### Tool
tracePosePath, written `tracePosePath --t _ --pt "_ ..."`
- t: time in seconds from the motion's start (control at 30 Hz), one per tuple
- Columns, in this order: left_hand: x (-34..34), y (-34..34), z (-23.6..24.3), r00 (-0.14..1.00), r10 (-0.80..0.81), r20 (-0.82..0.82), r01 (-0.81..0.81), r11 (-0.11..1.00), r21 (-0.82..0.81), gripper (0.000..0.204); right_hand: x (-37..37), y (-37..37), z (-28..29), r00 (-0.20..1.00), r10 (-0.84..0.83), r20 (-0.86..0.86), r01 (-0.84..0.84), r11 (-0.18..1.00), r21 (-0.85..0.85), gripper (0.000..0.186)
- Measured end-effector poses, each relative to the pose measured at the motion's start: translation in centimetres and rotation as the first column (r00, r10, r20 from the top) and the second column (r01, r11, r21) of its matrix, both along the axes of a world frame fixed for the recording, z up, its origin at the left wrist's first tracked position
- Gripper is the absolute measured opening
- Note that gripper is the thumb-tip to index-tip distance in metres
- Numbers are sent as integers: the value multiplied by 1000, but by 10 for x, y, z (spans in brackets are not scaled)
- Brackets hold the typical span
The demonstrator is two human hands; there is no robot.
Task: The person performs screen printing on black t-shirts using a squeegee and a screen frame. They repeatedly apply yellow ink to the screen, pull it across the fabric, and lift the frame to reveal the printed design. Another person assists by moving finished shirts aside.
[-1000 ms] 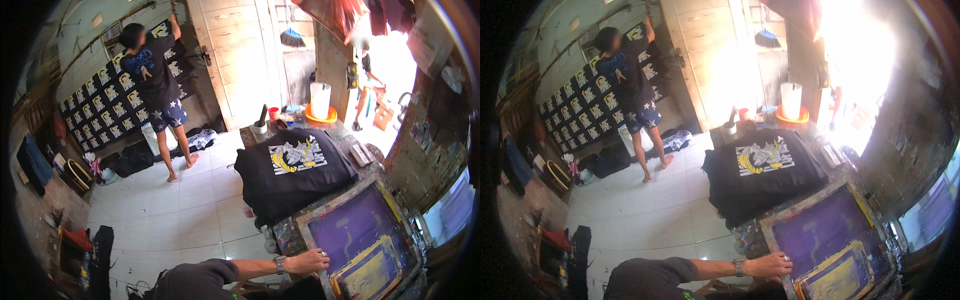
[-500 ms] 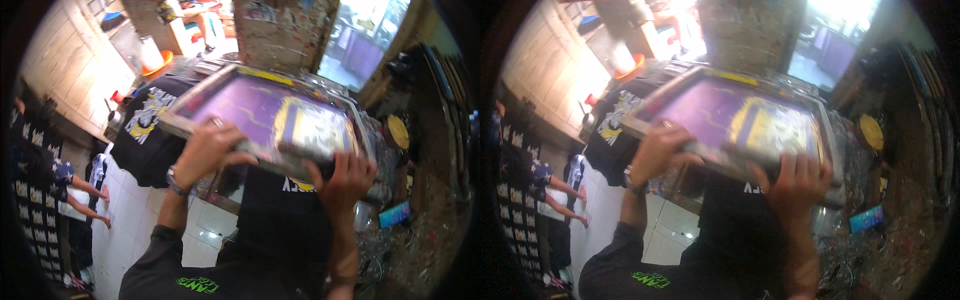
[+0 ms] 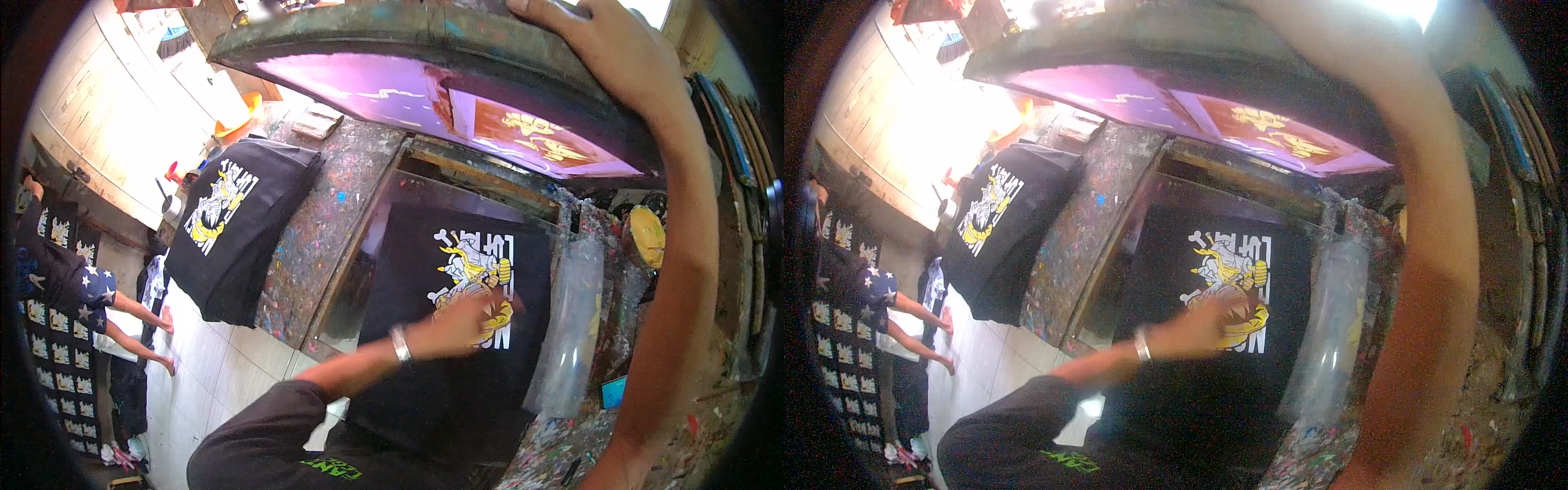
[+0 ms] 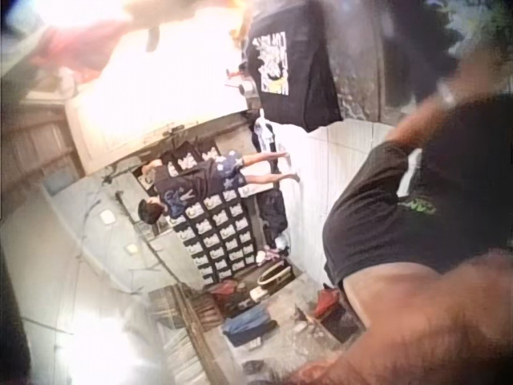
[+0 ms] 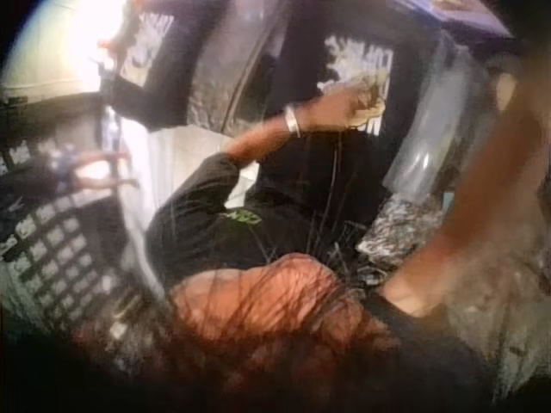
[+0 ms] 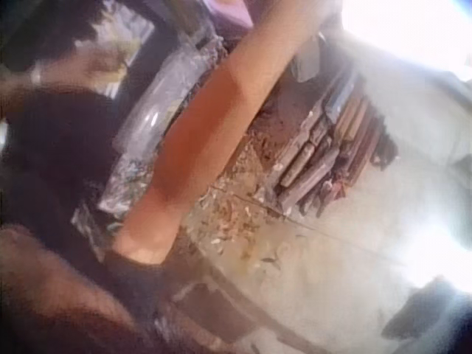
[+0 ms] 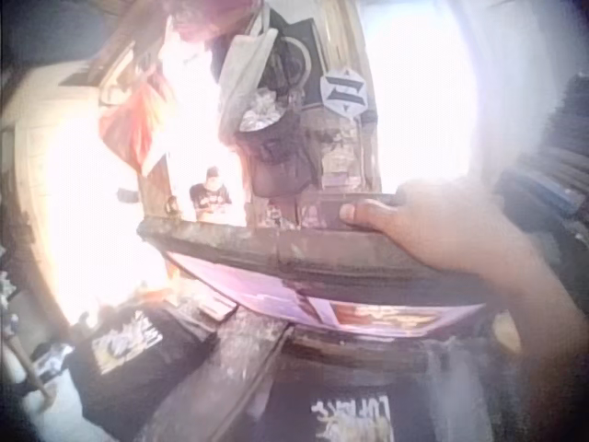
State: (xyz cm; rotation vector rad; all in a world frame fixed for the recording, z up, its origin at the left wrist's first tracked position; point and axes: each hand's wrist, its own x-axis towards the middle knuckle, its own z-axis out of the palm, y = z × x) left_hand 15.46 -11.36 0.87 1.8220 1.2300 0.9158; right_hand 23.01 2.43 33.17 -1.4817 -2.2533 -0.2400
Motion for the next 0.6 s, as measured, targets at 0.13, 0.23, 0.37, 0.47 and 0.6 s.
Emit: tracePosePath --t 0.13,0.23,0.37,0.47,0.6 --pt "-151 101 -60 616 613 -495 -401 785 473 28 -8 13 6 982 161 -103 -164 986 -27 76" --pt "-184 105 -76 552 517 -654 -183 841 510 24 -3 32 -4 895 392 -211 -378 920 107 70" --pt "-189 112 -85 550 534 -642 -66 794 604 18 -4 43 3 886 394 -245 -395 918 44 62" --pt "-176 111 -72 592 557 -582 -157 788 595 16 -5 66 -8 790 546 -279 -531 837 134 59" --pt "-169 114 -77 575 388 -721 -79 903 423 15 -7 55 -2 889 375 -264 -377 925 46 56"
